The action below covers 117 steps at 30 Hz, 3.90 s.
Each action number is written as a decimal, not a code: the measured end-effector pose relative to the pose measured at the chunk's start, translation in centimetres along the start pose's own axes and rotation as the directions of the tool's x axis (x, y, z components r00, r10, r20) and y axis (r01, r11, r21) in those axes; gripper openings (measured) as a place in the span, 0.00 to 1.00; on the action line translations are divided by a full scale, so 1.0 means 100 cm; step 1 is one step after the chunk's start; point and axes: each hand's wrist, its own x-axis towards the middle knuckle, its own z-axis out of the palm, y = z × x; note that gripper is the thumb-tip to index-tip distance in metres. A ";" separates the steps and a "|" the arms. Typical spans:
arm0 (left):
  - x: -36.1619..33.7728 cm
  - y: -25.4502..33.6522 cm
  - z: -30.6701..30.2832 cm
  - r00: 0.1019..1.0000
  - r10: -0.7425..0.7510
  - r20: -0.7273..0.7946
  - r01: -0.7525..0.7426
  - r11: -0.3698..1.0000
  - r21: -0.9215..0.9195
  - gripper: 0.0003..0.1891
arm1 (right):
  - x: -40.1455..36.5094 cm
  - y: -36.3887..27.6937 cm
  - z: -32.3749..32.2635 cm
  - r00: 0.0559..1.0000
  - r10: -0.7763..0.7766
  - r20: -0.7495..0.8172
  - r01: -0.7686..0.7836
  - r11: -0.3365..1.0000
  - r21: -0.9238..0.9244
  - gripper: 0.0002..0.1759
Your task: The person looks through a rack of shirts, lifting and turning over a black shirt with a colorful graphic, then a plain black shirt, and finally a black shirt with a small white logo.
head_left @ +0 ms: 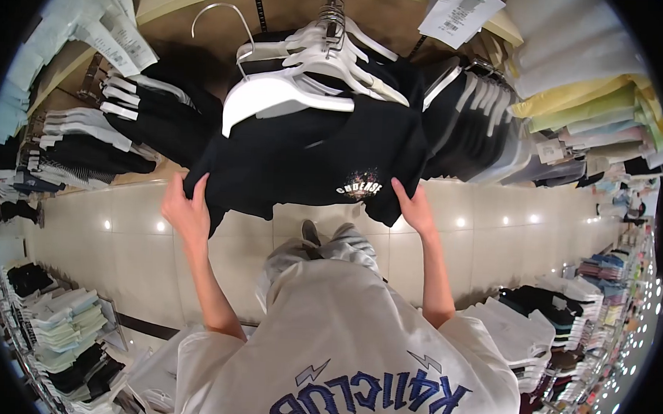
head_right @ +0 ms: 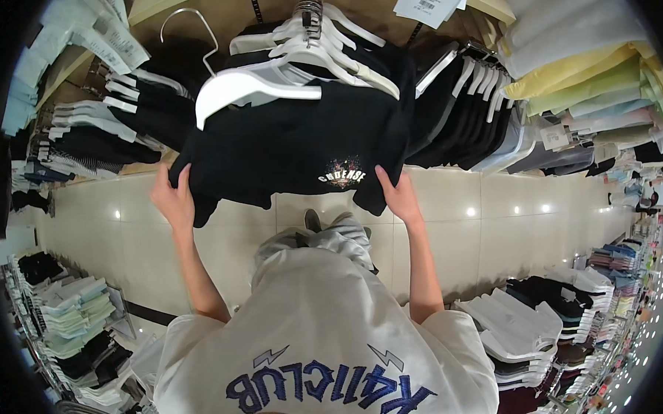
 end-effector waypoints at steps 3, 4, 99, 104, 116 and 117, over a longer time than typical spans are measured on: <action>-0.006 -0.006 0.002 0.995 -0.022 0.093 0.024 0.999 -0.029 0.20 | -0.010 0.013 -0.007 0.993 0.084 0.088 -0.084 0.996 -0.002 0.20; -0.007 -0.006 0.004 0.995 -0.018 0.098 0.021 0.999 -0.029 0.20 | -0.013 0.016 -0.009 0.984 0.114 0.136 -0.118 0.993 0.023 0.21; -0.019 0.208 0.268 0.683 -0.407 0.606 0.711 0.560 -0.425 0.13 | 0.220 0.056 -0.014 0.783 -0.468 0.410 0.533 0.844 -0.055 0.30; -0.010 0.210 0.258 0.665 -0.387 0.638 0.714 0.579 -0.393 0.15 | 0.237 0.049 0.017 0.813 -0.423 0.401 0.515 0.843 -0.155 0.23; -0.015 0.214 0.258 0.709 -0.346 0.615 0.680 0.569 -0.463 0.18 | 0.238 0.015 0.001 0.817 -0.442 0.370 0.527 0.833 -0.169 0.17; -0.014 0.213 0.257 0.690 -0.354 0.631 0.691 0.583 -0.427 0.18 | 0.236 0.015 -0.004 0.812 -0.454 0.365 0.542 0.819 -0.187 0.17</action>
